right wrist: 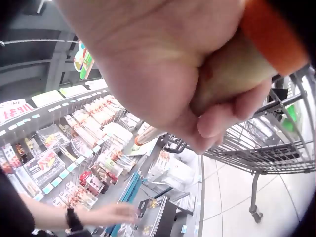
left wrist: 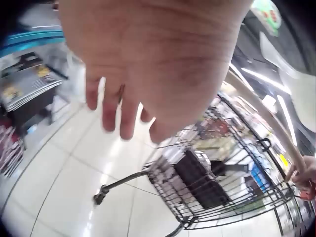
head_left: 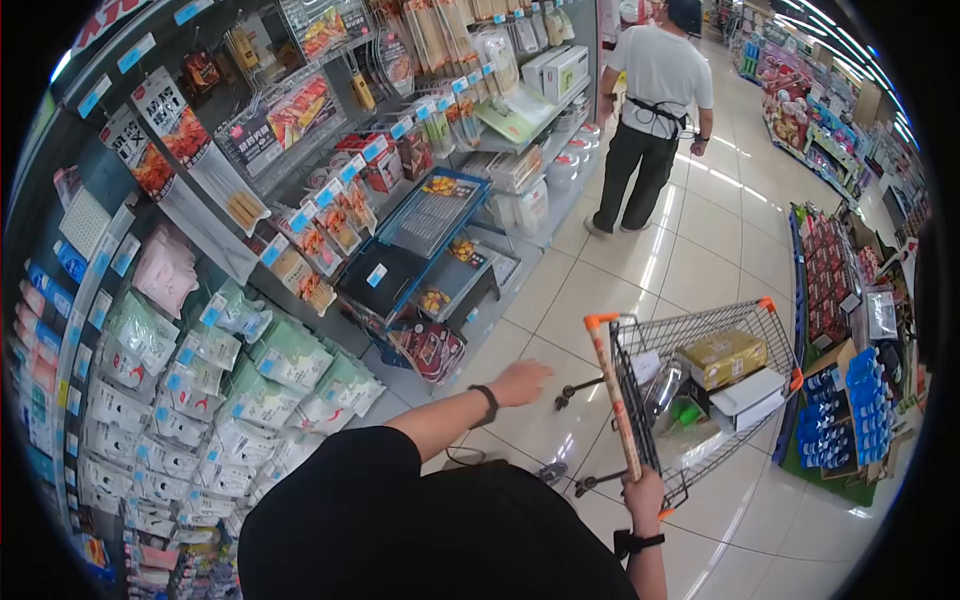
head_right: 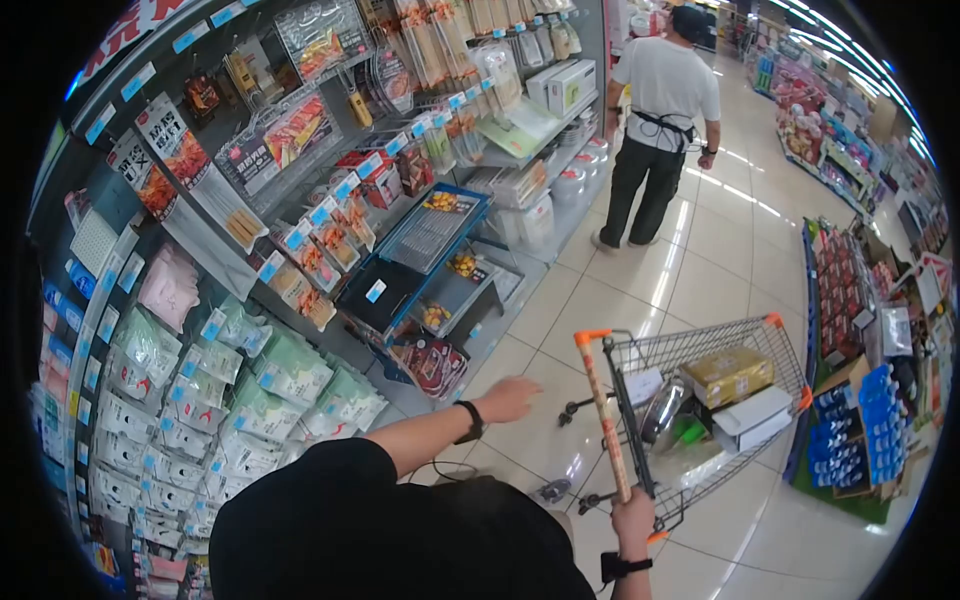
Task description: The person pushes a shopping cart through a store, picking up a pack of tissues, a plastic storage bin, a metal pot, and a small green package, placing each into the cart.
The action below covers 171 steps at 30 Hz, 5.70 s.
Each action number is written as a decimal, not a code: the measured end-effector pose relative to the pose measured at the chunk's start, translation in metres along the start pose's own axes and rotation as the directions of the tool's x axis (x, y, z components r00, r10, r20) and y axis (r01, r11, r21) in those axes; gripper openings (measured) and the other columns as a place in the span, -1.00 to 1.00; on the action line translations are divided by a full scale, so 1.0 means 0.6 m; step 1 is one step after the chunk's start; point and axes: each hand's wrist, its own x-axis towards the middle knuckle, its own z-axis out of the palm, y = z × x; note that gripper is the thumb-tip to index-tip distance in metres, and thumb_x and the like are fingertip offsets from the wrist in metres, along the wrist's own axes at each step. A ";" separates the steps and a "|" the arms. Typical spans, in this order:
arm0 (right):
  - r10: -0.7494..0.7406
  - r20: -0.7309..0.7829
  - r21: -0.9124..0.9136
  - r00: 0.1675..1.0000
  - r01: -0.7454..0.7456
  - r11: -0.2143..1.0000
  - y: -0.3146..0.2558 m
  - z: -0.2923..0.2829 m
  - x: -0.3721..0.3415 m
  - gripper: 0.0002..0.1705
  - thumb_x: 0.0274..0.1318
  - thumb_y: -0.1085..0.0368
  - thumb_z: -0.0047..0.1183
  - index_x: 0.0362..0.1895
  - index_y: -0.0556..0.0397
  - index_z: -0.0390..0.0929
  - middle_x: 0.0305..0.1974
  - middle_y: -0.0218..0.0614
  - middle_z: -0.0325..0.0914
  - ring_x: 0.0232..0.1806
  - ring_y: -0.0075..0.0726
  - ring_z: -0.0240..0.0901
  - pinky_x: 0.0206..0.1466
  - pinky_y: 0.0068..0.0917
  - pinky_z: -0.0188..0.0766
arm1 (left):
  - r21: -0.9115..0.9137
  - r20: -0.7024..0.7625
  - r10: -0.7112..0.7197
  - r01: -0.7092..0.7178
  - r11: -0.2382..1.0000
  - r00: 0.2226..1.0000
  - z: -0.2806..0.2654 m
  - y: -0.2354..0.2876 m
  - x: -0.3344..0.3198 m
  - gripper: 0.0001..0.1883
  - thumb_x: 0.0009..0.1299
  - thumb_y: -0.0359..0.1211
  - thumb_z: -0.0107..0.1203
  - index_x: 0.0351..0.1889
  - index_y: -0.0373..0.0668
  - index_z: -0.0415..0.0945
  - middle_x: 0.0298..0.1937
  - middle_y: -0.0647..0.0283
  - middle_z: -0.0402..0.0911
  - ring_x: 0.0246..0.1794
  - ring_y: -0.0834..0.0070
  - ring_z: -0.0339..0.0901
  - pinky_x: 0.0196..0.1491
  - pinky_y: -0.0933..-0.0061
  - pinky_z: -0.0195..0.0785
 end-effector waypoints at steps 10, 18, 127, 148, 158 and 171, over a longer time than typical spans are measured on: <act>-0.027 -0.054 -0.023 0.998 0.025 0.999 -0.062 -0.114 0.340 -0.66 -0.02 0.11 0.32 -0.29 0.13 0.64 -0.35 0.09 0.65 -0.20 0.28 0.62 -0.13 0.03 0.52 | 0.403 0.497 -0.621 0.472 0.784 0.606 0.203 -0.299 -0.520 -0.68 0.41 -0.09 0.00 -0.29 -0.07 0.67 -0.38 0.16 0.70 -0.34 0.36 0.63 -0.17 0.18 0.47; -0.072 -0.089 -0.022 0.993 0.071 0.997 -0.073 -0.183 0.585 -0.30 0.03 -0.26 0.34 -0.28 0.24 0.68 -0.42 0.09 0.67 -0.30 0.22 0.65 -0.21 -0.08 0.53 | -0.680 0.485 -0.843 0.506 -0.532 -0.234 0.213 -0.236 -0.463 -0.72 0.38 -0.28 0.23 -0.24 -0.35 0.49 -0.48 0.12 0.48 -0.55 0.30 0.46 -0.50 0.20 0.40; -0.019 -0.208 -0.297 0.978 -0.045 0.954 -0.296 -0.381 1.215 0.10 0.35 -0.51 -0.41 -0.31 0.41 0.67 -0.27 0.36 0.63 -0.11 0.47 0.57 -0.01 0.20 0.43 | -0.124 0.404 -0.767 0.861 0.494 0.498 0.066 -0.329 0.309 -0.65 0.25 -0.20 0.02 -0.31 -0.27 0.71 -0.20 -0.14 0.70 -0.09 -0.09 0.64 0.07 0.00 0.48; -0.146 -0.186 -0.373 0.972 0.068 0.925 -0.208 -0.427 1.295 0.09 0.36 -0.51 -0.41 -0.25 0.44 0.62 -0.27 0.35 0.61 -0.17 0.46 0.55 -0.13 0.19 0.40 | -0.115 0.423 -0.778 0.879 0.463 0.465 0.023 -0.303 0.352 -0.64 0.24 -0.25 0.04 -0.22 -0.32 0.72 -0.11 -0.19 0.70 -0.03 -0.08 0.65 0.11 0.02 0.48; -0.062 -0.301 -0.367 0.952 -0.056 0.929 -0.190 -0.447 1.306 0.00 0.39 -0.46 -0.35 -0.34 0.34 0.65 -0.32 0.27 0.64 -0.17 0.44 0.58 -0.12 0.22 0.43 | -0.104 0.428 -0.768 0.870 0.482 0.477 0.053 -0.308 0.350 -0.63 0.26 -0.20 0.02 -0.22 -0.24 0.73 -0.11 -0.14 0.70 -0.03 -0.08 0.65 0.11 0.02 0.49; -0.057 -0.213 -0.273 0.975 -0.003 0.962 -0.213 -0.458 1.276 -0.23 0.27 -0.33 -0.03 -0.26 0.24 0.68 -0.32 0.23 0.65 -0.17 0.37 0.62 -0.11 0.15 0.49 | -0.065 0.475 -0.730 0.847 0.528 0.492 0.048 -0.335 0.402 -0.62 0.24 -0.18 0.05 -0.20 -0.26 0.73 -0.09 -0.15 0.70 -0.01 -0.09 0.64 0.12 0.01 0.48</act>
